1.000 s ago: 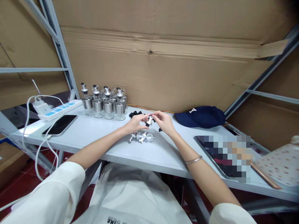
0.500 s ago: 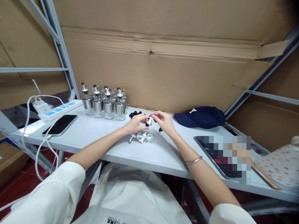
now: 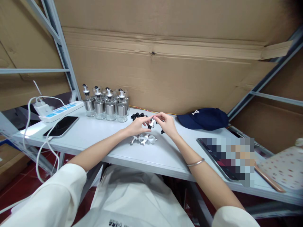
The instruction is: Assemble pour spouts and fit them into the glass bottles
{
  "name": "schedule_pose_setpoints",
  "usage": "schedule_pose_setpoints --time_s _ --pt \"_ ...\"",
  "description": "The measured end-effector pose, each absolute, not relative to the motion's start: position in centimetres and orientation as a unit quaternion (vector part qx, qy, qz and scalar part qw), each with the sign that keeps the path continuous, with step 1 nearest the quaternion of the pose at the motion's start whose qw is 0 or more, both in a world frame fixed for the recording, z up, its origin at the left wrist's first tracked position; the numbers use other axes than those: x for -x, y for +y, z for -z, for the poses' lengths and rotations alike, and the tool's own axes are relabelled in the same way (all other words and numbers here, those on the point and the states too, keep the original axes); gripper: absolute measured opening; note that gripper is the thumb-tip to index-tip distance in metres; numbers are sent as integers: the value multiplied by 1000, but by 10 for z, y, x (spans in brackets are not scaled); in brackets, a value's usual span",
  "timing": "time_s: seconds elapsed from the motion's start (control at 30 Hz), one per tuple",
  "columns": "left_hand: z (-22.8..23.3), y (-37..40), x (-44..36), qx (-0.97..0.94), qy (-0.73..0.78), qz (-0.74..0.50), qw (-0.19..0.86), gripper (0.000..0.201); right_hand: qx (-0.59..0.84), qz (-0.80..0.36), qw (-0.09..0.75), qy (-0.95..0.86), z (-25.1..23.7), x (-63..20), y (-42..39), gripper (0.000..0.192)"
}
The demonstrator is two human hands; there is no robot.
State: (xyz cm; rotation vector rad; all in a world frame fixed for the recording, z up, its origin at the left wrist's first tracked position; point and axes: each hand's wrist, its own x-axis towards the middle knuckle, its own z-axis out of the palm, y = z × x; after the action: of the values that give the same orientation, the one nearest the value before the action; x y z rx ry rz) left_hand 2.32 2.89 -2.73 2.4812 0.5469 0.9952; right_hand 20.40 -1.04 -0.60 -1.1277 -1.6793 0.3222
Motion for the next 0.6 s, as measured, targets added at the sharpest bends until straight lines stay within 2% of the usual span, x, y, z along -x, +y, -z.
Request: schedule_pose_setpoints --time_s 0.23,0.6 --pt "31 30 -24 -878 207 -360 239 79 465 -157 519 -699 5 -202 -12 19" --pt "26 28 -24 -881 216 -351 231 75 449 -167 525 -703 10 -205 -6 21"
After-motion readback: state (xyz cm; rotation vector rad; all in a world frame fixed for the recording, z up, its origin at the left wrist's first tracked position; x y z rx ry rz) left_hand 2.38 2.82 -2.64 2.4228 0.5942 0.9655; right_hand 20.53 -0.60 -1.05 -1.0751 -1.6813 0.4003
